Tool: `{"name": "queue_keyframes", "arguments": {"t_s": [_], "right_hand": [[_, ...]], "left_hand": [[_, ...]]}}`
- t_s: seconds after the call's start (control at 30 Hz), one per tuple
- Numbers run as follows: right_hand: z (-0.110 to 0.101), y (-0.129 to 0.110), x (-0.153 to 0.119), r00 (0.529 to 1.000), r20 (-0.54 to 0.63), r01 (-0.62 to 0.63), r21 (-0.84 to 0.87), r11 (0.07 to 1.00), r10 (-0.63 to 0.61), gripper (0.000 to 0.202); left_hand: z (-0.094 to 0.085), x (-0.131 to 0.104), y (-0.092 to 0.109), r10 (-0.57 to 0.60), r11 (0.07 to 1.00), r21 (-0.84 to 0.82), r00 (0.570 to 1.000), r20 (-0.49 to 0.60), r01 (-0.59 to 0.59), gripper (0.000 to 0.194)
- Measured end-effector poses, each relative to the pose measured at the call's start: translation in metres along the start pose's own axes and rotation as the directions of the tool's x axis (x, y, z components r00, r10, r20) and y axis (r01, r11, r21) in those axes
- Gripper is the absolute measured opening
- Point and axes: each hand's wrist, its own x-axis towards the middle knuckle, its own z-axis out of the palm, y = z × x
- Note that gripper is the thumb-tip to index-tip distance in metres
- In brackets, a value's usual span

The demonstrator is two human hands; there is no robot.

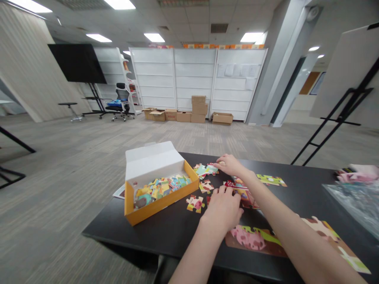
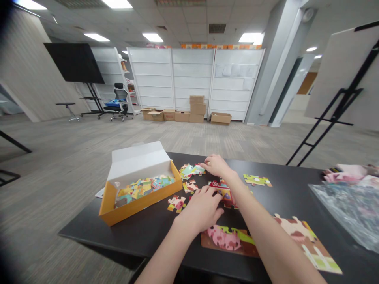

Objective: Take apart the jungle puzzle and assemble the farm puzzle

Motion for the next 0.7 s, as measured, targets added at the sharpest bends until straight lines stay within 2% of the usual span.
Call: {"name": "queue_keyframes", "arguments": {"t_s": [0.1, 0.2, 0.37, 0.43, 0.53, 0.6, 0.7], "right_hand": [[0.007, -0.008, 0.002, 0.999, 0.035, 0.019, 0.035, 0.999, -0.02, 0.037], [0.01, -0.013, 0.004, 1.0, 0.014, -0.021, 0.188, 0.982, 0.019, 0.028], [0.001, -0.018, -0.001, 0.997, -0.009, -0.066, 0.334, 0.94, 0.073, 0.028], [-0.01, -0.02, -0.013, 0.996, 0.016, -0.088, 0.495, 0.865, 0.092, 0.039], [-0.033, -0.02, -0.039, 0.994, 0.098, -0.11, 0.751, 0.651, 0.055, 0.063], [-0.047, -0.017, -0.058, 0.991, 0.135, -0.12, 0.805, 0.58, 0.018, 0.06], [-0.055, -0.007, -0.076, 0.992, 0.117, -0.123, 0.816, 0.565, 0.048, 0.039]], "left_hand": [[-0.001, 0.0, 0.001, -0.016, 1.0, 0.007, 1.0, 0.005, 0.016, 0.032], [-0.001, -0.002, 0.001, -0.009, 1.0, 0.008, 1.0, -0.004, 0.009, 0.032], [0.0, -0.002, -0.001, 0.0, 1.0, 0.005, 1.0, 0.0, 0.0, 0.034], [0.001, -0.002, -0.002, 0.004, 1.0, -0.009, 1.0, -0.002, -0.004, 0.034], [0.002, -0.002, -0.004, 0.021, 0.999, -0.032, 1.0, -0.018, -0.021, 0.034], [0.001, -0.002, -0.005, 0.03, 0.999, -0.041, 0.999, -0.025, -0.031, 0.034], [0.0, -0.002, -0.006, 0.033, 0.999, -0.043, 0.999, -0.015, -0.033, 0.033]]}}
